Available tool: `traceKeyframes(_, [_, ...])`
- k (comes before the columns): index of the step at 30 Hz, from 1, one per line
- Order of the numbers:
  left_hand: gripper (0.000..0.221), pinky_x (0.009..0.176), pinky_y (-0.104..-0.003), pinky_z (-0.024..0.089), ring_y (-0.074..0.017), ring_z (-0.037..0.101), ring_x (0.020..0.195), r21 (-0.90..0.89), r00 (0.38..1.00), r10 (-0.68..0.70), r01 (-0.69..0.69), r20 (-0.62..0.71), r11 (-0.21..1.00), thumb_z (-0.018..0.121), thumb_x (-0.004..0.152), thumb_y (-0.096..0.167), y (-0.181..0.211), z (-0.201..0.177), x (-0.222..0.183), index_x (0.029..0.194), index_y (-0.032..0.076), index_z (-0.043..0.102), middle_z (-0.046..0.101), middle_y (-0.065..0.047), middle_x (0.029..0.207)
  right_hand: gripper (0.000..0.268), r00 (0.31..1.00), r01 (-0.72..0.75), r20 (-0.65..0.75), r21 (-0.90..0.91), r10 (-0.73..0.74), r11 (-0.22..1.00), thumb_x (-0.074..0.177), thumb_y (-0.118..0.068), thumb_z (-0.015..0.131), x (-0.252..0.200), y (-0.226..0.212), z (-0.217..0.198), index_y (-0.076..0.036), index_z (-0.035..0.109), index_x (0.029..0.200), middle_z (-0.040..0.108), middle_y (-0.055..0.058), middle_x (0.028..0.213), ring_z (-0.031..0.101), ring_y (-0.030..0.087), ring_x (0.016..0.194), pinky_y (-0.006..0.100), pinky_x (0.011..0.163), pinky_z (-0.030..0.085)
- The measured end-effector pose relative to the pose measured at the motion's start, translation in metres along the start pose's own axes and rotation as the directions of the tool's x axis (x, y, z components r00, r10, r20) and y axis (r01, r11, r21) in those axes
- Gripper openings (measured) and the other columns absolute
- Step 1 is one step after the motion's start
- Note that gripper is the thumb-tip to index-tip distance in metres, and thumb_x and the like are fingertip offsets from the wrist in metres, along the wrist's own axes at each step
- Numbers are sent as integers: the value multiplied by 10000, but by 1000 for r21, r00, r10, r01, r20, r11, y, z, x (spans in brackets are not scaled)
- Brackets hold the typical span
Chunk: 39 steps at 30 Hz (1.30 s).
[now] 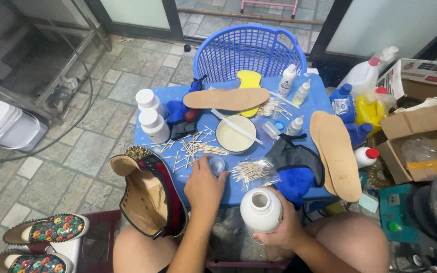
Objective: The person pours liquid into a small container and uses a cotton swab to apply the substance along the edges of a shoe's sole and upper.
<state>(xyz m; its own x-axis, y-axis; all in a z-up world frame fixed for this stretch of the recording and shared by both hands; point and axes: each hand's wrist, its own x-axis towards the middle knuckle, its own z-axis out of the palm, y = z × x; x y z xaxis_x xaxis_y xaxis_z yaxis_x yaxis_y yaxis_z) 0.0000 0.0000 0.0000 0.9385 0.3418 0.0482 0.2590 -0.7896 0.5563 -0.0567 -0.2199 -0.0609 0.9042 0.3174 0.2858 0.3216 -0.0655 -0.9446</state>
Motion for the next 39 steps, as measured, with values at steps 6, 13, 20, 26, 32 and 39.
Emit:
traceKeyframes(6, [495, 820, -482, 530, -370, 696, 988, -99, 998, -47, 51, 42, 994, 822, 803, 388, 10, -22, -9, 1173, 136, 611, 737, -123, 1095, 961, 1000, 26, -9, -12, -26, 1000, 557, -249, 931, 0, 6, 1, 10, 515, 1383, 687, 111, 1229, 656, 189, 1134, 352, 1018, 499])
traceKeyframes(13, [473, 825, -393, 570, -334, 727, 1017, -467, 886, 448, -447, -117, 763, 819, 748, 193, -1, -53, -46, 1194, 91, 697, 741, -122, 1145, 974, 999, -42, 26, -100, 45, 994, 537, -245, 936, 2, -21, -11, -9, 512, 1382, 709, 103, 1212, 670, 180, 1123, 348, 999, 507])
traceKeyframes(20, [538, 869, -324, 580, -242, 744, 1020, -650, 853, 512, -449, -105, 614, 866, 737, 126, -13, -61, -57, 1250, 70, 713, 723, -107, 1142, 972, 989, -139, -12, -422, 148, 896, 485, -275, 943, 12, -77, -20, -76, 548, 1350, 739, 74, 1171, 726, 171, 1064, 345, 928, 557])
traceKeyframes(26, [519, 858, -324, 593, -252, 751, 1007, -675, 858, 488, -455, -160, 580, 884, 723, 134, -23, -70, -61, 1202, 58, 700, 728, -116, 1138, 1011, 969, -205, -28, -649, 246, 732, 430, -316, 961, 24, -125, -14, -89, 561, 1330, 731, 113, 1169, 733, 244, 1062, 360, 896, 556])
traceKeyframes(32, [517, 867, -338, 601, -277, 751, 1008, -652, 835, 496, -516, -238, 555, 910, 714, 148, -30, -64, -59, 1183, 79, 705, 739, -124, 1107, 958, 962, -177, -9, -781, 273, 599, 453, -352, 939, 38, -154, -12, -100, 612, 1318, 725, 133, 1146, 724, 291, 1046, 383, 865, 563])
traceKeyframes(39, [521, 887, -366, 595, -288, 742, 1017, -571, 796, 529, -590, -293, 571, 900, 738, 138, -32, -61, -61, 1214, 95, 694, 746, -108, 1115, 999, 979, 52, 129, -909, 160, 414, 468, -450, 914, 44, -159, -20, -61, 594, 1332, 705, 138, 1190, 696, 321, 1042, 408, 835, 553])
